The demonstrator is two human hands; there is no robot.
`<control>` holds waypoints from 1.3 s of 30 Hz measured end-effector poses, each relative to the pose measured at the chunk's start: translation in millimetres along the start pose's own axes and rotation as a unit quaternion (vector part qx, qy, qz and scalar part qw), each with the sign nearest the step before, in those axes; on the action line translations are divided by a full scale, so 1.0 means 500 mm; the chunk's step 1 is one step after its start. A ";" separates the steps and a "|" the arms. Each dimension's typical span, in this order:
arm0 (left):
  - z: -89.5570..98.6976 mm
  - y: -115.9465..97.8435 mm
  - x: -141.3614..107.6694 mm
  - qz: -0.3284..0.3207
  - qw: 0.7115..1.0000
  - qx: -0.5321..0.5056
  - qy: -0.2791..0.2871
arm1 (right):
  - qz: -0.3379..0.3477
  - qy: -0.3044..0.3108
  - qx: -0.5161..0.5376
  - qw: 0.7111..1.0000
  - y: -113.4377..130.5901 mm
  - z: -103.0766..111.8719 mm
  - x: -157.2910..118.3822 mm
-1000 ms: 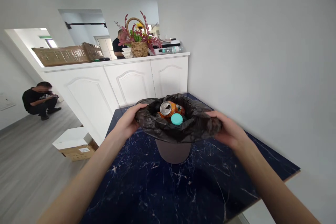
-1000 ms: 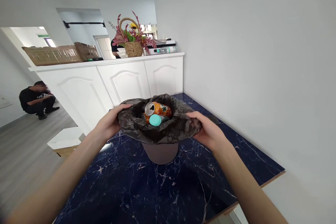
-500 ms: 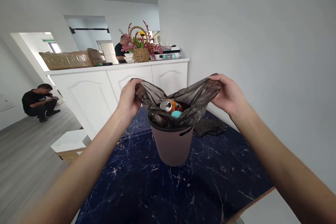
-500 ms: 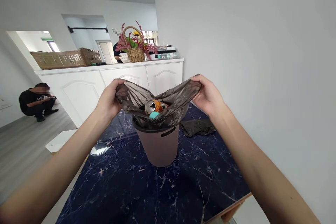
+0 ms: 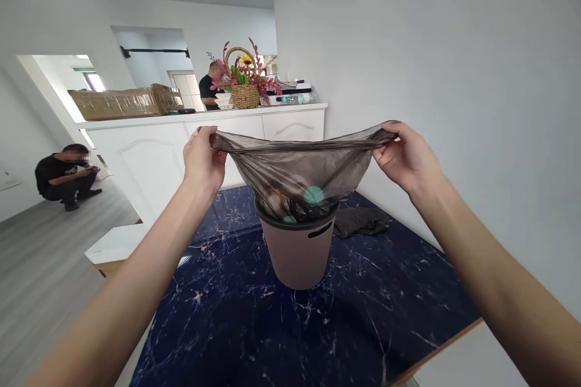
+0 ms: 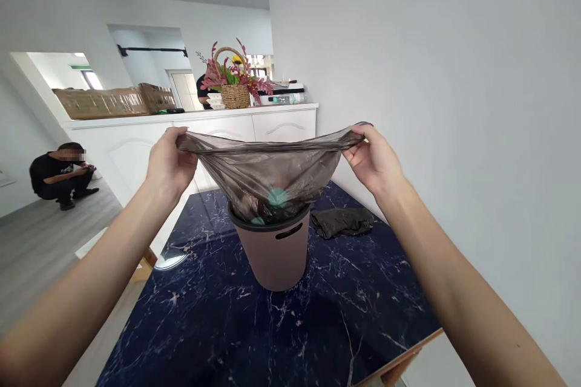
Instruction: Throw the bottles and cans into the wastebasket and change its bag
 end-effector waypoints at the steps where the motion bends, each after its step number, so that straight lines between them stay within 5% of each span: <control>1: 0.006 -0.002 -0.006 -0.003 1.000 0.004 0.001 | 0.001 -0.011 -0.005 1.000 -0.003 0.008 -0.006; 8: 0.072 -0.025 -0.045 -0.050 0.998 0.014 -0.025 | -0.026 0.026 0.031 0.999 -0.020 0.010 -0.051; 14: 0.095 0.008 -0.068 0.071 0.996 -0.058 -0.014 | -0.045 0.034 0.087 0.995 -0.041 -0.002 -0.082; 18: 0.111 0.017 -0.087 0.075 0.996 -0.037 -0.012 | -0.081 0.076 0.132 0.985 -0.050 -0.020 -0.114; 23: 0.150 0.024 -0.117 0.071 0.997 -0.014 -0.030 | -0.082 0.051 0.073 0.993 -0.067 -0.006 -0.145; 27: 0.205 0.081 -0.162 0.201 0.976 -0.007 -0.078 | -0.096 -0.007 0.058 0.994 -0.118 0.039 -0.176; 31: 0.219 0.136 -0.223 0.244 0.968 0.059 0.020 | -0.168 -0.026 -0.015 0.985 -0.194 0.078 -0.223; 35: 0.185 0.163 -0.255 0.206 0.956 0.140 0.153 | -0.198 0.059 -0.092 0.974 -0.233 0.060 -0.243; 39: 0.155 0.179 -0.228 0.206 0.945 0.201 0.155 | -0.182 0.103 -0.114 0.971 -0.234 0.010 -0.211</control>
Point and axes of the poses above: each hand's wrist, its own x-axis towards the middle knuckle, its own z-axis out of the back of the hand, y = z × x, the point moved 6 cm from there along x, towards the middle knuckle, and after that the axes turned 1 degree about -z, right-handed, at the moved point
